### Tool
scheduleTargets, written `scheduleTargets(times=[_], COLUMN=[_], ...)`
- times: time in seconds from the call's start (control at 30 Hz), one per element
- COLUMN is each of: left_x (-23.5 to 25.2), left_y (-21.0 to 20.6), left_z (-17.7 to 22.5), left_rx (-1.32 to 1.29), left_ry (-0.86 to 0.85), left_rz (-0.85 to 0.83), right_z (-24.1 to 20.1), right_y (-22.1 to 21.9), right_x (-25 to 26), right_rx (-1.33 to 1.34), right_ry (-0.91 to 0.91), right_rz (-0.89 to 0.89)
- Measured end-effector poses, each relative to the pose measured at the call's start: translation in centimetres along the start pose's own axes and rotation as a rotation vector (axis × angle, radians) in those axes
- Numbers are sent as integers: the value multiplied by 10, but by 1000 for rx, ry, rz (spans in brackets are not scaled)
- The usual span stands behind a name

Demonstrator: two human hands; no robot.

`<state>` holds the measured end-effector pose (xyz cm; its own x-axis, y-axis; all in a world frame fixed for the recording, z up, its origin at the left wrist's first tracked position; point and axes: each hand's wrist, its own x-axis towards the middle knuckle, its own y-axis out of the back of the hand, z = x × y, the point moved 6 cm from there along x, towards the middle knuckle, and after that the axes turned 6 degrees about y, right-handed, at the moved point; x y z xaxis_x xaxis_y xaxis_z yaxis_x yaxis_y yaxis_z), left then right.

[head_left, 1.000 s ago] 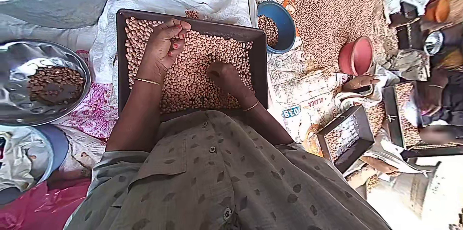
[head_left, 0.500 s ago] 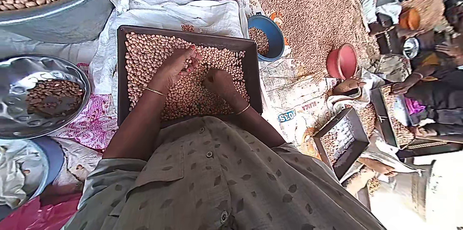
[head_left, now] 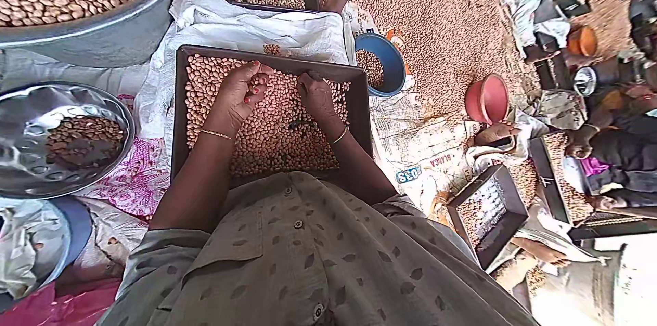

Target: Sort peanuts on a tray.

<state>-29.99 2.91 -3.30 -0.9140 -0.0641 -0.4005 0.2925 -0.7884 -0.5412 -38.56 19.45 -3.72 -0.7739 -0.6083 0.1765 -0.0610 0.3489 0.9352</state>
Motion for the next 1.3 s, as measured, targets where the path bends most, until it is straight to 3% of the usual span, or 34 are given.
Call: scheduleTargets(times=[0.17, 0.27, 0.33, 0.43, 0.5, 0.6, 0.8, 0.87, 0.97, 1.03, 1.13, 1.3], left_x=[-2, -3, -1, -1, -3, -5, -2, -4, -5, -5, -4, -4], left_y=[-7, -15, -17, -10, 1, 12, 14, 13, 12, 12, 13, 13], left_z=[-9, -21, -24, -13, 2, 16, 18, 20, 21, 20, 17, 14], left_rx=[244, 365, 283, 16, -96, -177, -151, -150, -184, -204, -212, -172], left_ry=[79, 183, 197, 86, -24, -142, -185, -195, -199, -200, -184, -128], left_rz=[56, 21, -32, -35, -24, -13, -15, -1, 40, 45, 36, 67], right_z=[19, -7, -31, -36, -50, -59, 42, 59, 49, 31, -6, -60], right_y=[27, 45, 52, 44, 25, -14, 23, 38, 53, 57, 44, -16], right_x=[-7, -13, -12, 0, 1, -15, -29, -52, -77, -75, -51, -41], right_rx=[188, 620, 767, 737, 670, 319, 53, 168, 391, 451, 360, 131], right_ry=[-79, 60, 150, 190, 334, 496, 210, 95, 59, 100, 232, 312], right_rz=[175, 219, 261, 338, 102, -322, -249, -333, -521, -446, -188, -199])
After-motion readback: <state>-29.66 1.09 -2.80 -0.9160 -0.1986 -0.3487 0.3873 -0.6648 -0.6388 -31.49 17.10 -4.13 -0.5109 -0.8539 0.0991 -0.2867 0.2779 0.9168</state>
